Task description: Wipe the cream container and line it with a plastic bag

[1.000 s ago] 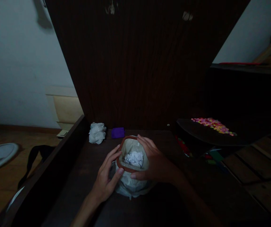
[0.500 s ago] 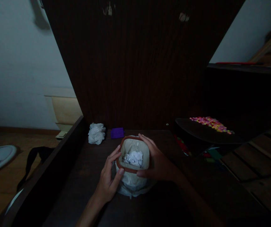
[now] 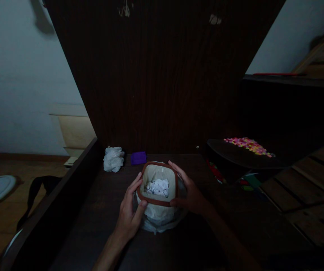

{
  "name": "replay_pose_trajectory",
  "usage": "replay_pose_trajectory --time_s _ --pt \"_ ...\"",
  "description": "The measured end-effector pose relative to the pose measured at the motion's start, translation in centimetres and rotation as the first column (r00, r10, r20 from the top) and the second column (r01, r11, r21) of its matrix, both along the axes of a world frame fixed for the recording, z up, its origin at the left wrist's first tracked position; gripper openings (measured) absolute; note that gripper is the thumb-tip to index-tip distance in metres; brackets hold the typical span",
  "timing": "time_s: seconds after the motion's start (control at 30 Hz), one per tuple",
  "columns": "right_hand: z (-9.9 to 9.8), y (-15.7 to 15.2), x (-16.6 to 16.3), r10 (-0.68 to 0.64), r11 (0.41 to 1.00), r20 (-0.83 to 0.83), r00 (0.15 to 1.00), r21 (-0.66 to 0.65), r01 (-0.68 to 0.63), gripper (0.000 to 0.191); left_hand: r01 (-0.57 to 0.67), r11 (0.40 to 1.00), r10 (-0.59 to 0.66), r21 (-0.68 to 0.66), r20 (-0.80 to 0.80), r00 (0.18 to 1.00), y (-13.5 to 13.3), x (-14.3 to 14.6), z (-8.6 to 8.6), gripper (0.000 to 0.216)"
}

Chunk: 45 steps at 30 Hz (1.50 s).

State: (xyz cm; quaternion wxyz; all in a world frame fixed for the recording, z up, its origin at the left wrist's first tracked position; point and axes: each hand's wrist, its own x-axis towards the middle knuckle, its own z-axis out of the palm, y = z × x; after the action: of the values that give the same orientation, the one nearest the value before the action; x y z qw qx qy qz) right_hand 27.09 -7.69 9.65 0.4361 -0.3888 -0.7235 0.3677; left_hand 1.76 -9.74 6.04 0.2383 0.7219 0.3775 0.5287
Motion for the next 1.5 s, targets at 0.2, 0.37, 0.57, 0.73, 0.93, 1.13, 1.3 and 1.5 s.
replay_pose_trajectory --time_s 0.2,0.37,0.57,0.73,0.93,1.13,1.3,1.5 --pt "-0.1 0.0 -0.3 -0.017 0.995 0.087 0.996 0.104 0.007 0.116 -0.05 0.998 0.049 0.045 0.036 0.998 0.3 0.5 0.1 0.033" --pt "-0.4 0.3 -0.6 -0.013 0.986 0.077 0.997 0.165 0.0 0.111 -0.063 0.991 0.069 0.115 -0.046 0.997 1.5 -0.4 1.1 0.03" --pt "-0.3 0.3 -0.7 -0.012 0.985 0.067 0.998 0.175 0.0 0.108 0.204 0.976 -0.176 0.072 -0.282 0.943 4.4 -1.9 4.2 0.081" --pt "-0.5 0.2 -0.5 -0.006 0.986 0.068 0.998 0.169 -0.005 0.108 0.294 0.955 -0.268 0.04 -0.308 0.913 5.6 -1.8 4.2 0.078" --pt "-0.7 0.6 -0.6 0.008 0.986 0.054 0.999 0.163 -0.017 0.108 0.246 0.965 -0.214 0.088 -0.272 0.938 5.5 -1.2 3.2 0.08" --pt "-1.1 1.2 -0.5 0.017 0.988 0.004 1.0 0.151 -0.018 0.114 0.192 0.968 -0.146 0.164 -0.258 0.955 5.1 -0.3 2.7 0.08" --pt "-1.7 1.8 -0.6 0.105 0.994 -0.11 0.988 0.037 -0.102 0.123 0.104 0.978 -0.054 0.183 -0.259 0.964 4.6 0.4 2.6 0.082" --pt "-2.9 1.8 0.4 0.173 0.969 -0.2 0.964 -0.138 -0.203 0.142 0.133 0.991 -0.131 -0.015 -0.317 0.939 3.3 -0.4 2.0 0.113"
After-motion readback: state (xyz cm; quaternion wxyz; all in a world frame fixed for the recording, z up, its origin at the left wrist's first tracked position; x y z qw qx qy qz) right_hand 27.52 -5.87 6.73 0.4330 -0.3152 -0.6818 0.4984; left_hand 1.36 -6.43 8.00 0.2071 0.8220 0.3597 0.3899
